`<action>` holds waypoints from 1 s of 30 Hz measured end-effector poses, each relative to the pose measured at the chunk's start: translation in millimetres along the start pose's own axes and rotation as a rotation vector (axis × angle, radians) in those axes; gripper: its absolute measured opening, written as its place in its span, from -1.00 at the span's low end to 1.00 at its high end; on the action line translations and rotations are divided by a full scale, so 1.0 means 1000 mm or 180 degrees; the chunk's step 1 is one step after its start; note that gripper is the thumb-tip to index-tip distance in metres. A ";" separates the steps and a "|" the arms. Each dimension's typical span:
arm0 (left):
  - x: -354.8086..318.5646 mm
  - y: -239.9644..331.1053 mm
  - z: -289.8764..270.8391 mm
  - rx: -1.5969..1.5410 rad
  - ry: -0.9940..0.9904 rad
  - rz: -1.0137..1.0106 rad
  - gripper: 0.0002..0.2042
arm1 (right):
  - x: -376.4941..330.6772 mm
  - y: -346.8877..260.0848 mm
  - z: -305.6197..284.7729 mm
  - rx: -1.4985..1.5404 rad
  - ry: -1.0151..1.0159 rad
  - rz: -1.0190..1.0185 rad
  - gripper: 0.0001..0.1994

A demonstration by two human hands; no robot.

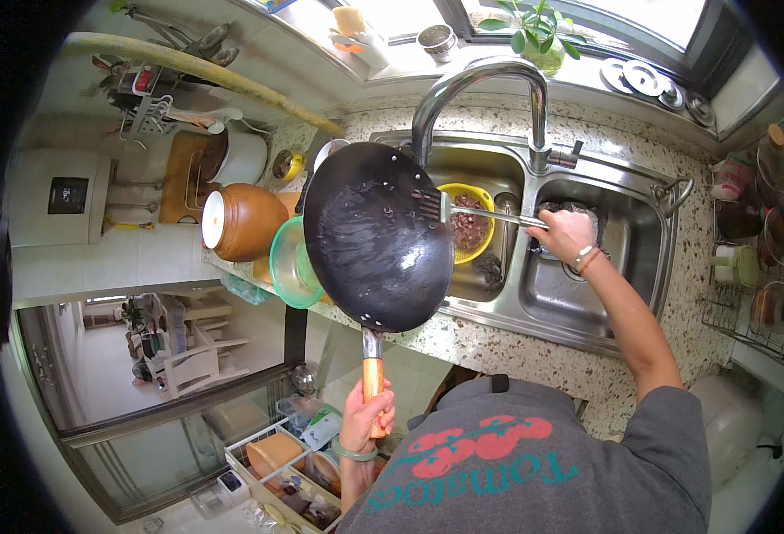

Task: The person stir-fries chopped meat in a wok on a gas stove using a spatula. They then transfer the cooked meat into a yellow strainer in the sink, rinse it with water, and return the wok to the stove.

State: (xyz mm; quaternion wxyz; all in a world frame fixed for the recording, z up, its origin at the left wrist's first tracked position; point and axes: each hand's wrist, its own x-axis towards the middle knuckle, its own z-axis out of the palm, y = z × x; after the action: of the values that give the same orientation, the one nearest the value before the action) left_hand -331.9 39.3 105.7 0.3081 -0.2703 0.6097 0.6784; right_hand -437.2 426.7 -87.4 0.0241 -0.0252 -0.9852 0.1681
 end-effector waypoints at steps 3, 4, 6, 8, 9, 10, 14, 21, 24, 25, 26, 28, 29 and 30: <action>0.001 -0.002 -0.006 0.0029 0.0037 0.0038 -0.77 | -0.020 0.001 -0.021 -0.0202 -0.0005 0.0136 -0.62; 0.001 -0.002 -0.009 0.0016 0.0025 0.0024 -0.76 | -0.022 -0.004 -0.025 -0.0215 0.0032 0.0178 -0.63; 0.000 0.001 -0.012 0.0027 -0.0025 -0.0002 -0.76 | -0.022 -0.012 -0.022 -0.0139 0.0250 0.0170 -0.62; -0.002 0.001 -0.013 -0.0019 -0.0059 -0.0024 -0.75 | -0.015 -0.030 -0.016 0.0123 0.0349 0.0091 -0.60; -0.002 0.001 -0.013 -0.0043 -0.0067 -0.0024 -0.75 | -0.010 -0.042 -0.015 0.0208 0.0294 0.0121 -0.60; -0.003 0.000 -0.012 -0.0031 -0.0060 -0.0025 -0.75 | -0.007 -0.049 -0.011 0.0327 0.0272 0.0114 -0.59; -0.005 0.000 -0.010 -0.0004 -0.0076 -0.0010 -0.75 | 0.002 -0.052 0.007 0.0577 -0.0019 0.0126 -0.58; -0.002 -0.006 -0.015 0.0142 0.0015 0.0058 -0.74 | -0.041 -0.017 -0.018 -0.0158 -0.0264 0.0278 -0.62; -0.002 -0.005 -0.018 0.0230 0.0098 0.0109 -0.74 | -0.064 -0.016 -0.037 -0.0312 -0.0103 0.0301 -0.68; -0.002 -0.005 -0.018 0.0228 0.0087 0.0100 -0.74 | -0.071 -0.016 -0.037 -0.0181 -0.0096 0.0375 -0.69; -0.002 -0.003 -0.018 0.0237 0.0084 0.0115 -0.74 | -0.076 -0.017 -0.034 -0.0034 -0.0066 0.0442 -0.70; -0.002 -0.001 -0.017 0.0188 0.0039 0.0140 -0.74 | -0.085 -0.023 -0.027 0.0322 0.0052 0.0471 -0.73; -0.002 -0.001 -0.016 0.0142 -0.0003 0.0156 -0.74 | -0.089 -0.030 -0.020 0.0504 0.0130 0.0499 -0.75; -0.001 0.000 -0.016 0.0100 -0.0046 0.0167 -0.74 | -0.093 -0.039 -0.013 0.0687 0.0203 0.0531 -0.76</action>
State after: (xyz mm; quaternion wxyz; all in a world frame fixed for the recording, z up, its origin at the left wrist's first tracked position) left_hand -331.1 23.7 104.4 0.2988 -0.2444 0.6250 0.6785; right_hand -345.6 388.6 -65.7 0.0439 -0.1097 -0.9545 0.2737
